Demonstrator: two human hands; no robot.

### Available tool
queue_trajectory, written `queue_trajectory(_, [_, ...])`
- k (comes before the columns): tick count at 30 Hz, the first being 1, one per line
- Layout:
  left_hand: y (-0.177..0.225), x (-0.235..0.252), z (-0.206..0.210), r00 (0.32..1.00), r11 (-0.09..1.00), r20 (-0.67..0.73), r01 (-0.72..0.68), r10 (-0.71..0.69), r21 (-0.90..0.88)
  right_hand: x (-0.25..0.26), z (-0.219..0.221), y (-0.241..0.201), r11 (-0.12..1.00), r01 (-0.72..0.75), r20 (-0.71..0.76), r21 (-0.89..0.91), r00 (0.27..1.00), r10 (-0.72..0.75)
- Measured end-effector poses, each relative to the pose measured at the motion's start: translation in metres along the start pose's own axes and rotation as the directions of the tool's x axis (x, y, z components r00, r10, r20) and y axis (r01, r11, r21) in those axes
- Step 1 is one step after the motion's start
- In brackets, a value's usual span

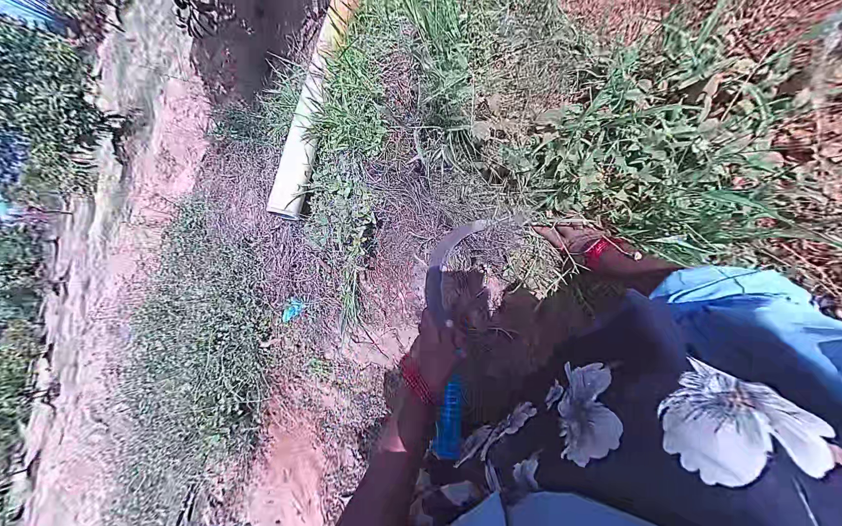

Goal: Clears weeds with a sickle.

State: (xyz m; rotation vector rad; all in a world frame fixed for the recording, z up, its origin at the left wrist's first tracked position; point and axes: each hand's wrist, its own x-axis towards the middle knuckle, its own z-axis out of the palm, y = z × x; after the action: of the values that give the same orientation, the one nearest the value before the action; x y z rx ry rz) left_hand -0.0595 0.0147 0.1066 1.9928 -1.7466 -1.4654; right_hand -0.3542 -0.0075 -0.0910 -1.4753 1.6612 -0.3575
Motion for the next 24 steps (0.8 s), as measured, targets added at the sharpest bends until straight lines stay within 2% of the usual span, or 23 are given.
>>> queue_trajectory(2, [-0.016,-0.014,-0.006,0.996,0.934,-0.027,-0.075,0.09,0.349,-0.005,0.001,0.002,1.0,-0.013,0.003,-0.023,1.0,0.013])
queue_trajectory(3, [-0.023,-0.021,-0.012,0.994,0.897,-0.041,-0.075,0.102,0.435,-0.01,-0.002,-0.003,0.999,-0.027,0.019,-0.025,0.999,0.028])
queue_trajectory(6, [-0.048,-0.047,-0.025,0.991,0.86,-0.13,0.031,0.041,0.509,-0.025,-0.014,-0.019,1.0,-0.022,-0.001,-0.023,1.0,0.022])
queue_trajectory(8, [-0.061,-0.065,-0.032,0.973,0.833,-0.218,0.182,-0.076,0.523,-0.027,-0.017,-0.017,0.998,0.007,-0.008,-0.056,1.0,-0.008])
queue_trajectory(10, [-0.084,-0.078,-0.047,0.932,0.849,-0.276,0.334,-0.234,0.409,-0.023,-0.016,-0.011,0.994,0.023,0.024,-0.107,1.0,-0.02])
queue_trajectory(11, [-0.105,-0.082,-0.059,0.923,0.892,-0.291,0.339,-0.254,0.299,-0.023,-0.017,-0.012,0.993,0.021,0.036,-0.119,0.999,-0.017])
queue_trajectory(13, [-0.132,-0.084,-0.079,0.905,0.962,-0.365,0.263,-0.22,0.072,-0.023,-0.016,-0.012,0.992,0.014,0.042,-0.127,0.999,-0.009])
queue_trajectory(16, [-0.102,-0.072,-0.092,0.891,0.981,-0.416,0.133,-0.18,-0.141,-0.024,-0.016,-0.014,0.99,-0.008,0.049,-0.142,0.999,0.015])
queue_trajectory(18, [-0.076,-0.06,-0.095,0.884,0.921,-0.41,0.056,-0.226,-0.386,-0.023,-0.015,-0.016,0.989,-0.025,0.054,-0.143,0.998,0.033])
queue_trajectory(21, [-0.065,-0.046,-0.099,0.887,0.723,-0.385,-0.089,-0.254,-0.685,-0.02,-0.013,-0.013,0.989,-0.012,0.039,-0.147,0.999,0.018])
queue_trajectory(22, [-0.066,-0.042,-0.096,0.864,0.672,-0.422,-0.142,-0.274,-0.727,-0.021,-0.015,-0.015,0.991,-0.013,0.04,-0.136,0.999,0.018])
queue_trajectory(23, [-0.066,-0.037,-0.09,0.812,0.659,-0.496,-0.194,-0.309,-0.727,-0.022,-0.015,-0.016,0.99,-0.016,0.043,-0.14,0.999,0.022])
queue_trajectory(24, [-0.064,-0.031,-0.082,0.728,0.694,-0.589,-0.219,-0.352,-0.686,-0.022,-0.015,-0.016,0.989,-0.023,0.05,-0.148,0.998,0.031])
